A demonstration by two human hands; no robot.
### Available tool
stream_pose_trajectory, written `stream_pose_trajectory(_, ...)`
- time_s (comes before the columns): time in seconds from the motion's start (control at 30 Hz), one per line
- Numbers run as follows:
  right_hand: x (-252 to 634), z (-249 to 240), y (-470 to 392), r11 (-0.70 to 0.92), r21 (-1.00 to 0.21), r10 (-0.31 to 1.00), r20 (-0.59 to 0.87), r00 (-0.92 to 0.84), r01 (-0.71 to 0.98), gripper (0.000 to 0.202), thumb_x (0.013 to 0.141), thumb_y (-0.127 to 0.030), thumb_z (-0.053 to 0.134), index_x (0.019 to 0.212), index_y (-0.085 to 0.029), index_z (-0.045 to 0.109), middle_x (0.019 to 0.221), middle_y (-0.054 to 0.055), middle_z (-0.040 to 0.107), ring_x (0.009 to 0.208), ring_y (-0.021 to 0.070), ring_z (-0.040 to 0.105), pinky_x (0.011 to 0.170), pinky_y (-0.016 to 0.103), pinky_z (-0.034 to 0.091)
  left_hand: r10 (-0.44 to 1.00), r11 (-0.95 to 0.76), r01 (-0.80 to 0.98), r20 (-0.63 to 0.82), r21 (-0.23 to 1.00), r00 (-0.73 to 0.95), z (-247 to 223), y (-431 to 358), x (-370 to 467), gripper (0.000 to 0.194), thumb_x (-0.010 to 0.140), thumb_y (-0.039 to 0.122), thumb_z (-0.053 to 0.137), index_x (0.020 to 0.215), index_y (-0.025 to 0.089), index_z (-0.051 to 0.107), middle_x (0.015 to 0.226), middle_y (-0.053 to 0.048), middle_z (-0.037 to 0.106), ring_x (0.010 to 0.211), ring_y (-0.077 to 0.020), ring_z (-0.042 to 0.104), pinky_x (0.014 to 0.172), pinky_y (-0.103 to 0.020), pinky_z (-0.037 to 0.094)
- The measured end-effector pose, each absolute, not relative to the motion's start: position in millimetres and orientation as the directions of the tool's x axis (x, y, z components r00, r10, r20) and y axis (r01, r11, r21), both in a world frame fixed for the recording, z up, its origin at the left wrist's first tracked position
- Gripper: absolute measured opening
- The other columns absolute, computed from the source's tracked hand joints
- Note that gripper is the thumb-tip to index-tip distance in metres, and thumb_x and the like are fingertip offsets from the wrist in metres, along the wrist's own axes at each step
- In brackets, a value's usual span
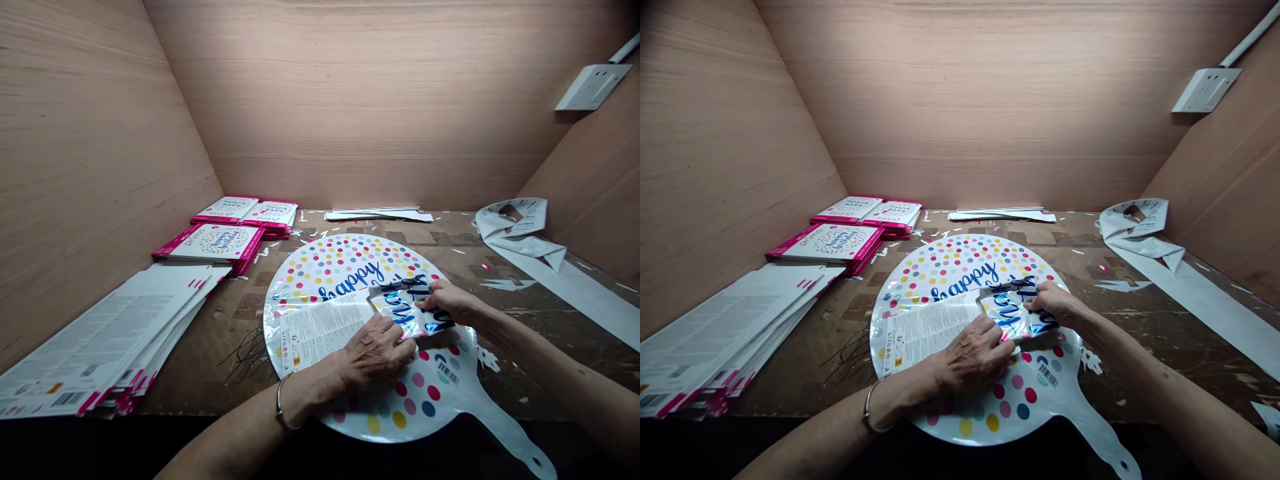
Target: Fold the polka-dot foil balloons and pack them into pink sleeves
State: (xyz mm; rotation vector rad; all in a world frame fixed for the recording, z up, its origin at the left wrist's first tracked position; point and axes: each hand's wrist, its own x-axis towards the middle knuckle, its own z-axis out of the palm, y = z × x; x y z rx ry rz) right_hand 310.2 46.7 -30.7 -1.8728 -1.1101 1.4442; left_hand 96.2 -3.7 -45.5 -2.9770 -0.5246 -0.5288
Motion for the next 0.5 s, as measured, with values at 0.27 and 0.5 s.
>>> stream_pose_trajectory(0.27,311,-31,29,-0.529,-0.747,0.835,-0.541,0.094,0.402,0.020,0.050,-0.013,0.063,0.051,-0.017,0.044,0.043,-0.004,0.048,0.043,0.0093,0.045,0.040,0.020,0.034,0.278,-0.954,0.299,0.312,-0.020,0.908,-45,-9,96,0.017,0.087,0.028,0.042,0.085,0.014,0.051,0.081,-0.007,0.051,0.073,-0.0186,0.043,0.071,-0.034,0.037)
stream_pose_trajectory(0.5,322,-13,24,-0.162,-0.618,0.985,-0.147,0.090,0.770,0.032,0.061,-0.035,0.070,0.085,-0.015,0.062,0.086,0.011,0.065,0.084,0.0284,0.060,0.071,0.039,0.049,0.234,-0.971,0.237,0.262,0.022,0.936,-43,-9,95,0.017,0.087,0.025,0.045,0.083,0.011,0.055,0.079,-0.006,0.053,0.074,-0.0176,0.043,0.071,-0.032,0.036)
